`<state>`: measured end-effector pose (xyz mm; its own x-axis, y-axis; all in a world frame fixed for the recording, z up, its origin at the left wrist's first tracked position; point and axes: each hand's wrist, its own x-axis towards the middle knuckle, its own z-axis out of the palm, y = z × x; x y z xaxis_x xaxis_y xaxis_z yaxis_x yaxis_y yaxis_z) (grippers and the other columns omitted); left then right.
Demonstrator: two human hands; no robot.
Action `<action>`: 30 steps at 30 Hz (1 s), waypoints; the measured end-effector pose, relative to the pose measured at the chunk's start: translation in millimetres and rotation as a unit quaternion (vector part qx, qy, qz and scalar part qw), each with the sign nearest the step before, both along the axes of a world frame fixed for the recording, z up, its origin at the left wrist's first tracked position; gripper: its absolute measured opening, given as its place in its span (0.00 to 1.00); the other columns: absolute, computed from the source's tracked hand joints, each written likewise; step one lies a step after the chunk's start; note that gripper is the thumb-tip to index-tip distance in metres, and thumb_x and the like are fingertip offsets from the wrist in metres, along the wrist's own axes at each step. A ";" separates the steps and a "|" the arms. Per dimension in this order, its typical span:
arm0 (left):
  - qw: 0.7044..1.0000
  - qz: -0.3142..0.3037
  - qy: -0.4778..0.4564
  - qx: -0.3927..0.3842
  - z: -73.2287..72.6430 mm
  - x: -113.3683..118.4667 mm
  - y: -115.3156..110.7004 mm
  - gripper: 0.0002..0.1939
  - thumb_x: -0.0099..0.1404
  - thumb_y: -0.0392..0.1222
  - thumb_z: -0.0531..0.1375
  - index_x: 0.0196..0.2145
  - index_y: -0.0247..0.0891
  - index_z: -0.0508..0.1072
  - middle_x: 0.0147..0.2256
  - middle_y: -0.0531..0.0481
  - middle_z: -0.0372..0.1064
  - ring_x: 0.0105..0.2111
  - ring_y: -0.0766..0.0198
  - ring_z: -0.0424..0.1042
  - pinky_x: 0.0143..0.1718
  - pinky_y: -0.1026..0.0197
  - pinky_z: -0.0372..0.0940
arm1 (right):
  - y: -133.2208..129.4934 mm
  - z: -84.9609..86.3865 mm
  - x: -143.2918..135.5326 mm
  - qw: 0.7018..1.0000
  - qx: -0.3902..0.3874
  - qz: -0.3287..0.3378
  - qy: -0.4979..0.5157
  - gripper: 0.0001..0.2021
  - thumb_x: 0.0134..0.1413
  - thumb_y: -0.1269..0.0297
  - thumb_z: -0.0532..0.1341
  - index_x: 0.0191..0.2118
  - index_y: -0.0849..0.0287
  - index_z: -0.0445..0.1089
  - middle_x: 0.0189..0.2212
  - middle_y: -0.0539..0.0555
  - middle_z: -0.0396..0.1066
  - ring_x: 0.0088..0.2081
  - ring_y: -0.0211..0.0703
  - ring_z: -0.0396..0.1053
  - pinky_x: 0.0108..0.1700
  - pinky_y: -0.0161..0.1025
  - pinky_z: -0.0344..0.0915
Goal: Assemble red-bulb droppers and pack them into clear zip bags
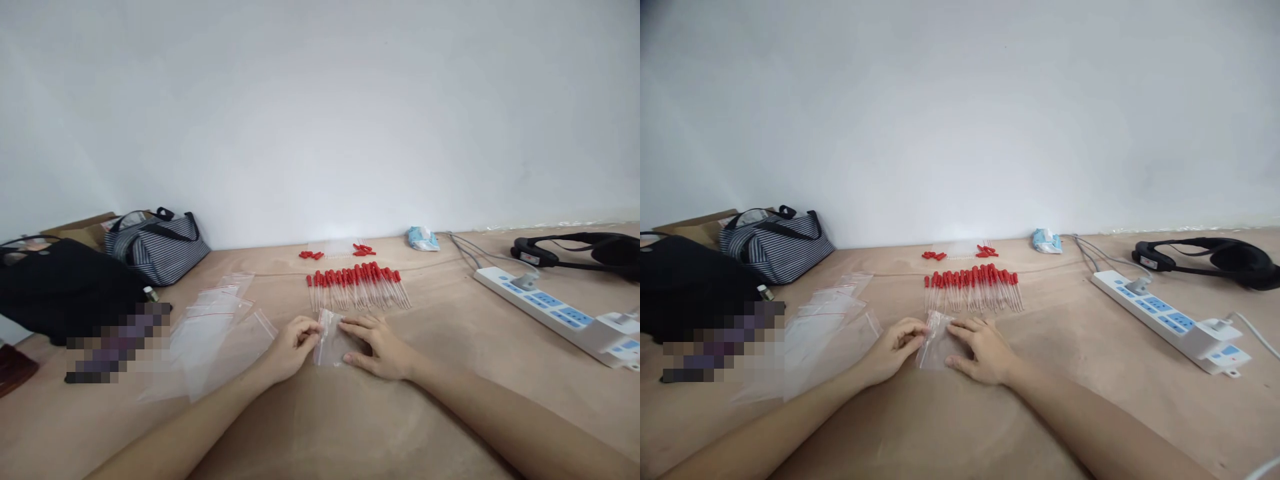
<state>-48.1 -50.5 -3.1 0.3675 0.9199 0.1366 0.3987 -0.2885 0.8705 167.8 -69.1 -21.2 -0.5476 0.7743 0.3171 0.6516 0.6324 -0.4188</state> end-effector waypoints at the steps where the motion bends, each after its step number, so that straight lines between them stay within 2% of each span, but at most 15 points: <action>1: 0.998 -0.018 0.035 0.044 1.0 -4.3 1.2 0.08 0.55 0.34 0.56 0.30 0.38 0.74 0.34 0.46 0.67 0.36 0.61 0.67 0.39 0.60 0.61 | 1.1 0.4 1.7 1.000 -0.004 0.007 -0.003 0.27 0.49 0.52 0.56 0.55 0.57 0.58 0.52 0.59 0.60 0.51 0.50 0.58 0.51 0.49 0.54; 3: 0.987 -0.042 0.091 0.122 1.7 -10.7 3.9 0.10 0.56 0.35 0.56 0.32 0.41 0.76 0.36 0.46 0.67 0.37 0.60 0.67 0.41 0.60 0.60 | 3.6 1.7 5.7 1.000 -0.011 0.026 -0.004 0.27 0.49 0.51 0.56 0.54 0.57 0.59 0.53 0.59 0.60 0.51 0.50 0.59 0.51 0.49 0.55; 6: 0.965 -0.071 0.145 0.206 -0.6 -14.2 8.1 0.09 0.55 0.38 0.59 0.34 0.43 0.77 0.32 0.47 0.66 0.32 0.62 0.66 0.35 0.62 0.62 | 7.3 3.0 11.7 0.998 -0.023 0.057 0.003 0.28 0.49 0.51 0.57 0.54 0.58 0.59 0.53 0.60 0.59 0.52 0.49 0.58 0.52 0.48 0.55; 8: 0.949 -0.106 0.153 0.254 -2.8 -12.8 10.6 0.08 0.56 0.38 0.58 0.32 0.41 0.77 0.29 0.47 0.66 0.30 0.62 0.66 0.33 0.62 0.62 | 9.3 2.7 14.2 0.997 -0.029 0.065 0.008 0.28 0.48 0.50 0.57 0.54 0.58 0.59 0.53 0.61 0.59 0.53 0.49 0.58 0.52 0.48 0.55; 11: 0.929 -0.168 0.123 0.307 -4.6 -8.2 12.8 0.09 0.59 0.37 0.56 0.29 0.38 0.76 0.28 0.46 0.69 0.32 0.62 0.66 0.35 0.61 0.62 | 11.2 0.8 15.5 0.997 -0.036 0.067 0.013 0.29 0.48 0.49 0.57 0.54 0.60 0.60 0.53 0.62 0.59 0.53 0.49 0.57 0.53 0.48 0.54; 13: 0.927 -0.193 0.101 0.307 -4.8 -5.7 13.2 0.10 0.60 0.37 0.55 0.27 0.35 0.75 0.28 0.46 0.71 0.32 0.62 0.67 0.36 0.61 0.63 | 12.0 -0.2 16.0 0.997 -0.040 0.070 0.015 0.29 0.48 0.48 0.57 0.54 0.60 0.60 0.53 0.62 0.58 0.53 0.50 0.57 0.54 0.48 0.54; 16: 0.938 -0.189 0.099 0.274 -4.9 -4.8 13.4 0.09 0.60 0.38 0.55 0.27 0.34 0.73 0.29 0.46 0.71 0.33 0.63 0.69 0.38 0.61 0.63 | 13.4 -0.6 17.9 0.996 -0.048 0.077 0.019 0.30 0.47 0.48 0.57 0.54 0.60 0.60 0.53 0.62 0.58 0.54 0.50 0.57 0.54 0.49 0.54; 20: 0.934 -0.227 0.139 0.238 -5.7 -6.8 16.1 0.09 0.60 0.38 0.56 0.37 0.36 0.72 0.38 0.46 0.72 0.41 0.62 0.69 0.50 0.58 0.57 | 15.5 -0.5 21.5 0.994 -0.055 0.091 0.030 0.30 0.46 0.48 0.58 0.54 0.58 0.60 0.53 0.61 0.59 0.54 0.50 0.57 0.54 0.49 0.54; 24: 0.919 -0.268 0.202 0.208 -4.3 -7.8 19.4 0.15 0.63 0.37 0.52 0.48 0.42 0.67 0.50 0.47 0.64 0.52 0.61 0.60 0.56 0.53 0.46 | 16.3 -0.2 22.9 0.993 -0.056 0.092 0.039 0.30 0.45 0.48 0.59 0.53 0.58 0.60 0.53 0.60 0.59 0.53 0.51 0.57 0.54 0.50 0.54; 27: 0.913 -0.277 0.226 0.195 -1.8 -7.8 19.1 0.19 0.65 0.36 0.50 0.52 0.49 0.61 0.54 0.52 0.58 0.55 0.61 0.56 0.57 0.49 0.42 | 16.3 1.0 24.0 0.993 -0.056 0.091 0.045 0.30 0.44 0.49 0.60 0.53 0.58 0.61 0.53 0.61 0.59 0.53 0.51 0.57 0.53 0.50 0.55; 30: 0.917 -0.262 0.217 0.208 -0.4 -7.7 17.1 0.24 0.64 0.36 0.51 0.56 0.50 0.54 0.57 0.52 0.53 0.55 0.61 0.55 0.57 0.49 0.43 | 16.5 2.9 26.4 0.993 -0.054 0.089 0.052 0.30 0.45 0.51 0.60 0.54 0.59 0.60 0.53 0.61 0.59 0.53 0.50 0.57 0.53 0.49 0.55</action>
